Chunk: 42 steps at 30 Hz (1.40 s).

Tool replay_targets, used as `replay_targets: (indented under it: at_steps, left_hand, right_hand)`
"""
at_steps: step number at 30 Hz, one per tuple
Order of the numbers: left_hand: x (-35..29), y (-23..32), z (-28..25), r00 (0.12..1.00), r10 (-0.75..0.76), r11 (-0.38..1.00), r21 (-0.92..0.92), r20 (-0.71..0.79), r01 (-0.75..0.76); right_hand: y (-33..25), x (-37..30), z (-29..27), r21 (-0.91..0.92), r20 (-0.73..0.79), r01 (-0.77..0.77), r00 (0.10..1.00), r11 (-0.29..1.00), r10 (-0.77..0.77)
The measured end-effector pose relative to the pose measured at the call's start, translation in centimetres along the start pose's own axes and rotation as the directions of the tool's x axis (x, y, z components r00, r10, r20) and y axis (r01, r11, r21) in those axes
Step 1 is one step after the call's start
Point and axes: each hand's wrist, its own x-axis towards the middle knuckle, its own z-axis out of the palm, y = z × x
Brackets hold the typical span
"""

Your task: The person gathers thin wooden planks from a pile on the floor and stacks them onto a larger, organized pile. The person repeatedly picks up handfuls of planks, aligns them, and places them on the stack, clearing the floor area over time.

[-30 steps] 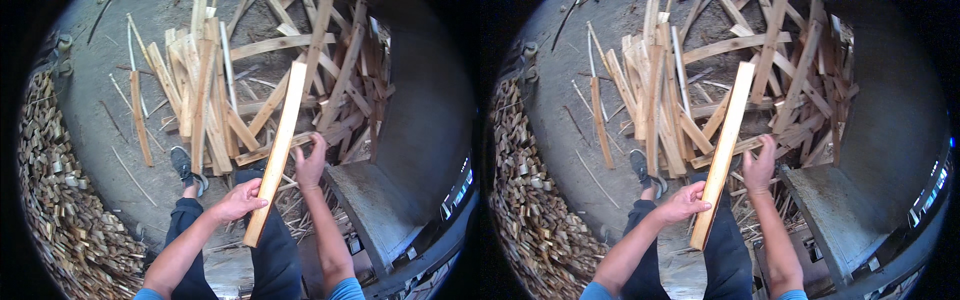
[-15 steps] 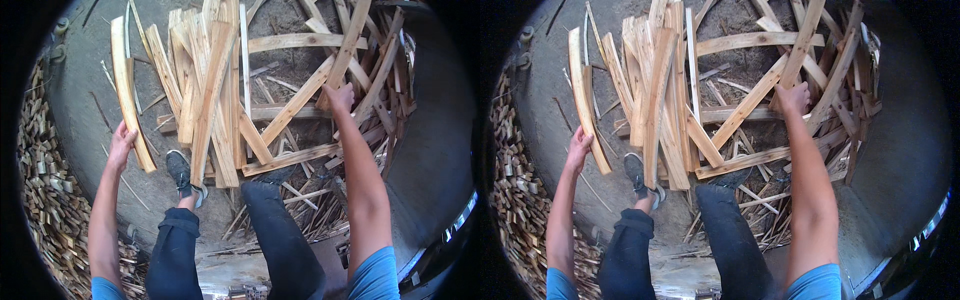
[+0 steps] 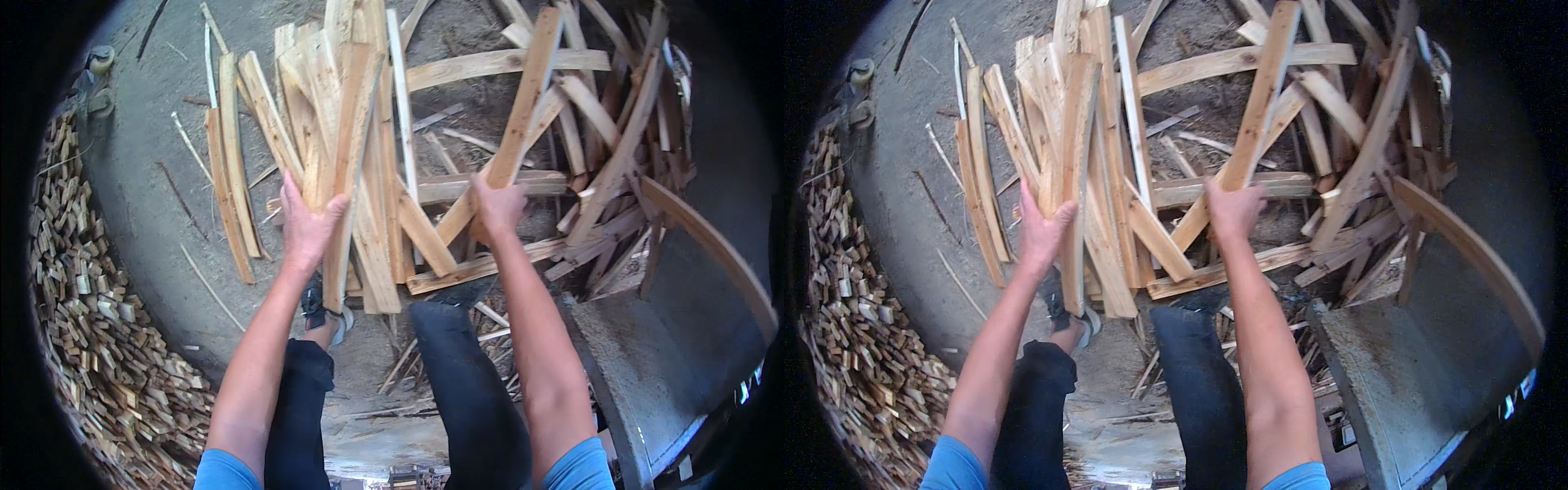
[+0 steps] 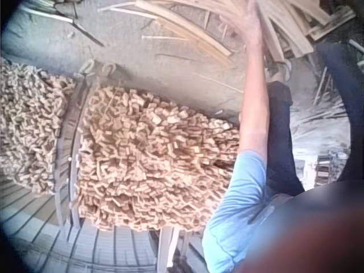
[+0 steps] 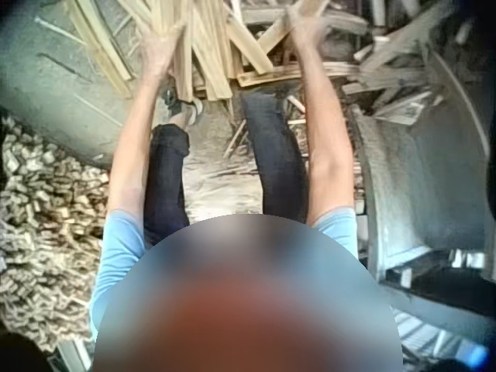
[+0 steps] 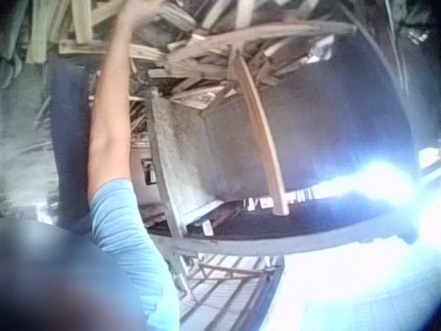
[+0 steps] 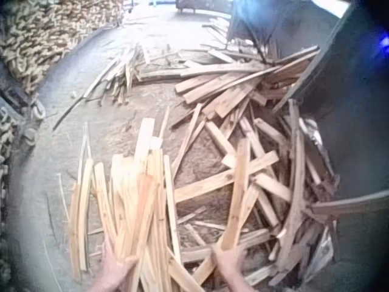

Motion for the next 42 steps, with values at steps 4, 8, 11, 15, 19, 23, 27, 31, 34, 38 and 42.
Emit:
replay_targets:
  at_steps: [4,8,11,15,19,23,27,31,34,38,42]
  left_hand:
    - [-3.2,1.5,0.5,0.995,0.060,0.967,0.244,0.080,-0.078]
    - [-3.6,-0.6,1.0,0.986,0.165,0.958,0.241,-0.016,-0.157]
    - [-3.1,1.0,1.5,0.986,0.128,0.986,0.126,-0.109,-0.114]
    - [-1.9,3.2,-0.5,0.968,-0.247,0.915,-0.321,0.035,0.245]
    - [1.2,4.1,-1.8,0.984,0.106,0.993,0.071,-0.140,-0.096]
    - [2.6,5.2,-0.7,0.967,0.151,0.988,0.035,-0.205,-0.147]
    - [-1.5,6.1,-0.4,0.872,0.447,0.883,0.253,-0.199,-0.395]
    - [-4.7,8.7,2.9,0.717,0.695,0.719,-0.027,0.054,-0.695]
    - [-5.7,12.7,8.6,0.711,0.673,0.734,-0.064,0.203,-0.676]
    - [-3.6,14.2,13.2,0.880,0.473,0.876,0.131,-0.035,-0.465]
    - [-3.8,12.1,14.9,0.988,0.154,0.988,-0.025,-0.023,-0.154]
  right_hand:
    - [-1.3,-0.4,-0.1,-0.044,-0.033,-0.081,0.996,0.996,0.080]
    - [-0.8,-0.3,0.4,0.056,0.003,-0.006,1.000,0.998,0.006]
    - [0.6,0.1,0.9,0.238,-0.046,0.082,0.996,0.968,-0.073]
    - [0.3,-4.9,0.2,0.276,0.017,0.052,0.998,0.960,-0.059]
    - [4.1,-8.3,1.0,0.020,0.082,0.104,0.991,0.994,-0.106]
    - [3.5,-11.3,0.0,0.136,0.335,0.218,0.908,0.967,-0.251]
    - [10.2,-8.8,-1.5,0.137,-0.003,-0.009,1.000,0.991,0.010]
    - [16.6,-4.6,-1.0,0.410,0.006,-0.438,0.879,0.801,0.477]
    - [17.1,-3.4,0.4,0.469,0.024,-0.410,0.891,0.782,0.453]
    - [13.6,-6.3,-2.0,0.482,0.155,-0.360,0.932,0.799,0.326]
    - [12.9,-12.1,-7.4,0.500,0.499,-0.553,0.813,0.666,0.300]
